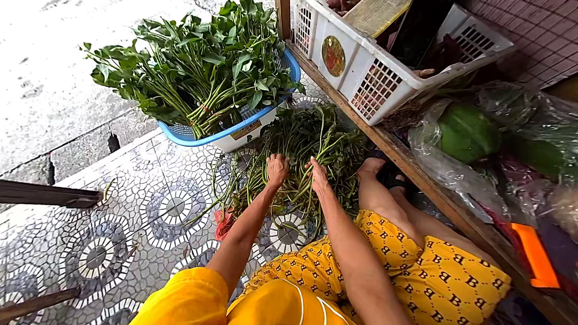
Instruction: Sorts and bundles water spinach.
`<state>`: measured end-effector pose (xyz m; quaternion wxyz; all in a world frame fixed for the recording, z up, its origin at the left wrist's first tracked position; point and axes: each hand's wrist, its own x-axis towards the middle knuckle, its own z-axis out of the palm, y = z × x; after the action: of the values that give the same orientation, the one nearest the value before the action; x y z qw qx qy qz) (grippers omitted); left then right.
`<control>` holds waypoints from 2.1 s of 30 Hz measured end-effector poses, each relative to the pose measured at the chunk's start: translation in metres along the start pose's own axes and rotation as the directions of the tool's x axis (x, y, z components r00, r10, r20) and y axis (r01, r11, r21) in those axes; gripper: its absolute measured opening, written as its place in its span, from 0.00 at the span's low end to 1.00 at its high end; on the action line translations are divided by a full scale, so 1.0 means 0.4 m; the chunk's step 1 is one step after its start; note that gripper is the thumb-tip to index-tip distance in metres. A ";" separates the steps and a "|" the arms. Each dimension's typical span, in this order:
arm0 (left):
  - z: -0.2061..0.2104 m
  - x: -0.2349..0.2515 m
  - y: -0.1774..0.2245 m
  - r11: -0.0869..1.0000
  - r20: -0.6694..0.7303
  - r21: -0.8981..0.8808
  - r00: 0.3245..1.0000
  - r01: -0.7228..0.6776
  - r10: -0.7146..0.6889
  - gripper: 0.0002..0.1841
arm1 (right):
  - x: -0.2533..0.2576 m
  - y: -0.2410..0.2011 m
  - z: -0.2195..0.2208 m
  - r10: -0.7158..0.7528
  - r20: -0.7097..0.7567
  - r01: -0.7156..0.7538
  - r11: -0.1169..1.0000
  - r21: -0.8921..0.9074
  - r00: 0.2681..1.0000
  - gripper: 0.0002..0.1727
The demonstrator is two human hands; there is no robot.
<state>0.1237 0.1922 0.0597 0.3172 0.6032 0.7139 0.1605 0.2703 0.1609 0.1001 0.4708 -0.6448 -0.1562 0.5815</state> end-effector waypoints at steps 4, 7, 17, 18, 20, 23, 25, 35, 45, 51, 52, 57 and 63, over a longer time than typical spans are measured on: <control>0.016 0.053 -0.145 0.935 0.256 0.000 0.904 0.355 -0.344 0.39 | -0.005 -0.020 0.003 0.054 0.035 -0.058 0.988 0.145 0.998 0.21; 0.016 0.041 -0.195 0.898 0.239 -0.154 0.898 0.411 -0.370 0.37 | -0.004 -0.044 0.003 0.098 0.052 -0.109 0.953 0.283 0.994 0.19; -0.085 -0.078 -0.193 0.944 -0.123 -0.219 0.953 0.247 -0.278 0.20 | 0.010 -0.021 -0.012 0.136 -0.049 -0.122 0.966 0.228 0.989 0.20; -0.090 -0.092 -0.202 0.959 -0.095 -0.185 0.967 0.216 -0.236 0.21 | 0.009 -0.021 -0.010 0.138 -0.052 -0.124 0.969 0.212 0.989 0.21; -0.085 -0.107 -0.229 0.946 0.110 -0.195 0.964 0.260 -0.242 0.22 | 0.009 -0.019 -0.007 0.133 -0.053 -0.122 0.977 0.173 0.990 0.21; -0.062 -0.126 -0.251 0.808 0.289 -0.447 0.917 0.383 -0.275 0.19 | 0.015 -0.005 0.000 0.120 -0.036 -0.114 0.985 0.127 0.992 0.21; -0.056 -0.120 -0.240 0.833 0.274 -0.393 0.914 0.390 -0.299 0.19 | 0.017 -0.003 -0.001 0.114 -0.042 -0.109 0.987 0.114 0.993 0.20; -0.002 0.023 -0.210 0.899 0.053 0.032 0.898 0.436 -0.437 0.28 | -0.001 -0.024 -0.003 0.142 -0.047 -0.133 0.979 0.153 0.989 0.18; -0.120 -0.040 -0.206 0.938 -0.113 -0.286 0.965 0.197 -0.237 0.18 | 0.005 -0.006 0.000 0.145 -0.034 -0.140 0.983 0.116 0.989 0.17; -0.238 -0.150 -0.213 0.851 -0.257 -0.523 0.946 0.035 -0.196 0.16 | 0.011 0.004 0.002 0.135 -0.037 -0.131 0.987 0.092 0.990 0.17; -0.251 -0.159 -0.226 0.836 -0.270 -0.547 0.940 0.027 -0.208 0.16 | 0.011 0.004 0.002 0.139 -0.038 -0.135 0.987 0.086 0.990 0.18; -0.296 -0.189 -0.276 0.786 -0.302 -0.617 0.931 -0.027 -0.204 0.16 | 0.010 -0.002 -0.003 0.139 -0.041 -0.135 0.987 0.092 0.989 0.18; -0.275 -0.240 -0.191 0.825 -0.321 -0.545 0.946 -0.149 -0.042 0.14 | 0.008 0.003 0.005 0.139 0.075 -0.145 0.986 0.086 0.987 0.13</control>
<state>0.0011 0.0996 0.1201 0.3562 0.4690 0.6591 0.4678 0.2688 0.1634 0.0974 0.4513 -0.6119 -0.0992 0.6419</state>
